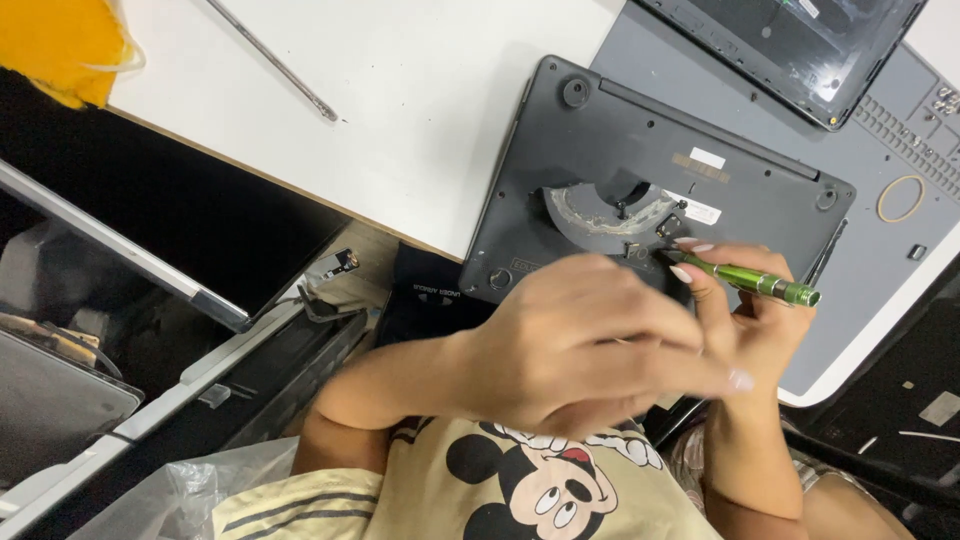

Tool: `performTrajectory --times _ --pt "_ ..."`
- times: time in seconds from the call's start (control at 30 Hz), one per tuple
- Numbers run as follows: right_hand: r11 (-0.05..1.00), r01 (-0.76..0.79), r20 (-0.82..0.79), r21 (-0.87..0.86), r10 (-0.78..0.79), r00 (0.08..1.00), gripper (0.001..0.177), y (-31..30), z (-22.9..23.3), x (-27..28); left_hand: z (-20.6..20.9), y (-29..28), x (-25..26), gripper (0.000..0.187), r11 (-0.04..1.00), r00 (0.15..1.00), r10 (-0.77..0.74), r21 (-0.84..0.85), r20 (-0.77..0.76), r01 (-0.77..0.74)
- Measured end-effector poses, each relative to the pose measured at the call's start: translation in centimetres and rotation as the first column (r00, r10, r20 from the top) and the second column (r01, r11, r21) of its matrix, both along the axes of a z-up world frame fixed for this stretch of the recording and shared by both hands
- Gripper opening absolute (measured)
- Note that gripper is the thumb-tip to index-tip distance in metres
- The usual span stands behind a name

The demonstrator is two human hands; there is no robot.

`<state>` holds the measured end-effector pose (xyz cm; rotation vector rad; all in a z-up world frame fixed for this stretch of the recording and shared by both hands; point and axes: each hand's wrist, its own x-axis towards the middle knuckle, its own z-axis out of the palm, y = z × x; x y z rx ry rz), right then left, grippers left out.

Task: The person uses a green screwdriver to remove screws from the back cover of a laptop. They then use their hands to detach a small plastic component from the laptop casing and place it on the table.

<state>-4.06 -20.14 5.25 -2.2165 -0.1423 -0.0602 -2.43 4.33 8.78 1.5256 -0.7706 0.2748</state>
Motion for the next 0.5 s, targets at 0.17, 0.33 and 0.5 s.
performTrajectory --times 0.17,0.33,0.5 --pt "0.998 -0.056 -0.021 -0.034 0.055 0.998 0.007 0.7 0.8 0.4 -2.6 -4.5 2.2 0.034 0.984 0.996 0.032 0.173 0.085 -0.047" --pt "0.992 -0.094 -0.035 -0.08 0.092 0.995 0.003 1.6 1.6 0.6 -3.5 -6.6 3.2 0.033 0.969 0.976 -0.106 0.241 0.191 0.058" --pt "0.984 -0.095 -0.036 -0.151 0.091 0.995 0.006 1.9 2.4 0.6 -3.9 -7.2 2.0 0.019 0.993 0.979 -0.091 0.095 0.183 0.075"
